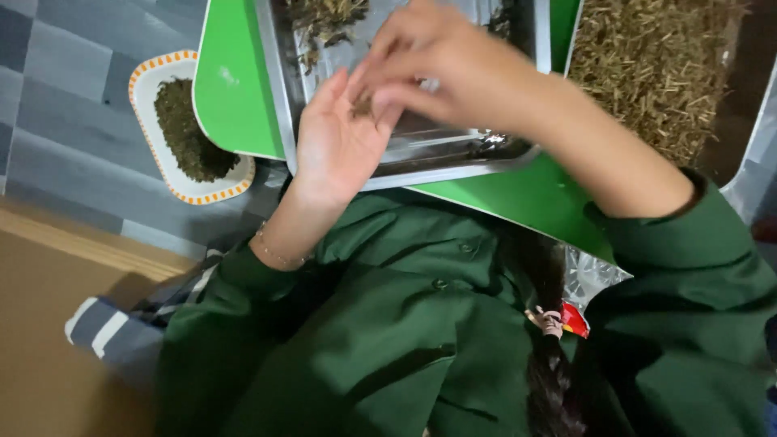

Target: Sorting dried tea leaves by hand to remove stems and debris on a small table.

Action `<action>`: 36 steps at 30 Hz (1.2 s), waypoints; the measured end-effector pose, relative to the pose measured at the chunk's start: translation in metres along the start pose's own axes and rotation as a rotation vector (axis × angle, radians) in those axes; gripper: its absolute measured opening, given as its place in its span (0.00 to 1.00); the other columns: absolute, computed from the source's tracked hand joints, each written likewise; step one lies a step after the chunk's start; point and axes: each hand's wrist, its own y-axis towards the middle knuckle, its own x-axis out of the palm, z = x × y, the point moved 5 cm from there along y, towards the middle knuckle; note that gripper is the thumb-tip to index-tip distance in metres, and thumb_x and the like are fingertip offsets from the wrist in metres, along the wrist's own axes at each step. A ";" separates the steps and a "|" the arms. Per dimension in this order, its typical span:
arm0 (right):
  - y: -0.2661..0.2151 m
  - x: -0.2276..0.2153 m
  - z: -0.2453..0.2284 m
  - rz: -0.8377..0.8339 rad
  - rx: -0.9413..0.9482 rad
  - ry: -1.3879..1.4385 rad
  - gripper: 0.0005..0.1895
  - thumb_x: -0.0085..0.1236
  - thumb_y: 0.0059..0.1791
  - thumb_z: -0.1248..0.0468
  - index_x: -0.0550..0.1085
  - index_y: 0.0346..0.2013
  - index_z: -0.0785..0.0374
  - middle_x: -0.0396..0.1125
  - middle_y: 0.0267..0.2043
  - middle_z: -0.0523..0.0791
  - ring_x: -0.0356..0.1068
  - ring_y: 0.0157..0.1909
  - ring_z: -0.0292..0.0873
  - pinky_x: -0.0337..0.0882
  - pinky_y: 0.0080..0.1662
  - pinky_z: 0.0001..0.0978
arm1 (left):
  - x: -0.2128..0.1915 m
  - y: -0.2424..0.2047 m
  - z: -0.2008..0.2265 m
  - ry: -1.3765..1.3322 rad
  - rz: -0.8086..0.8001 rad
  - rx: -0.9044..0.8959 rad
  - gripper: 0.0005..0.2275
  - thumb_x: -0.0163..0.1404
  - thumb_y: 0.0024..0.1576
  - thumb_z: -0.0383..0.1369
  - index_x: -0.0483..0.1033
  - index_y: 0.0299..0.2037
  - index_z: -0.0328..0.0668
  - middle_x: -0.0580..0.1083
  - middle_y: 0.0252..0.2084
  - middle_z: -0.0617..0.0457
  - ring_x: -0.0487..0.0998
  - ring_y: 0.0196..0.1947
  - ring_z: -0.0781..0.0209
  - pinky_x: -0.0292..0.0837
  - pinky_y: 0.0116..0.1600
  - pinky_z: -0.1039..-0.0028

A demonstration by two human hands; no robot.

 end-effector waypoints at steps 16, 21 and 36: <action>-0.041 0.019 0.040 -0.055 0.186 -0.216 0.04 0.57 0.51 0.68 0.74 0.39 0.66 0.69 0.40 0.50 0.69 0.43 0.53 0.70 0.48 0.41 | -0.004 0.004 0.018 0.034 -0.028 0.040 0.20 0.37 0.68 0.34 0.65 0.65 0.25 0.67 0.67 0.37 0.65 0.73 0.46 0.59 0.80 0.59; -0.037 0.013 0.048 0.122 0.188 -0.051 0.11 0.65 0.48 0.77 0.76 0.44 0.72 0.71 0.40 0.52 0.69 0.44 0.54 0.71 0.46 0.41 | 0.002 0.004 0.022 0.053 0.019 0.076 0.21 0.37 0.68 0.35 0.63 0.67 0.25 0.67 0.67 0.36 0.64 0.73 0.46 0.59 0.79 0.60; -0.028 0.038 0.060 0.013 0.177 -0.390 0.04 0.58 0.51 0.64 0.77 0.37 0.61 0.68 0.42 0.45 0.64 0.46 0.49 0.61 0.51 0.41 | -0.007 0.009 0.024 0.028 0.024 0.076 0.19 0.38 0.68 0.34 0.65 0.64 0.27 0.69 0.64 0.37 0.66 0.71 0.47 0.60 0.78 0.58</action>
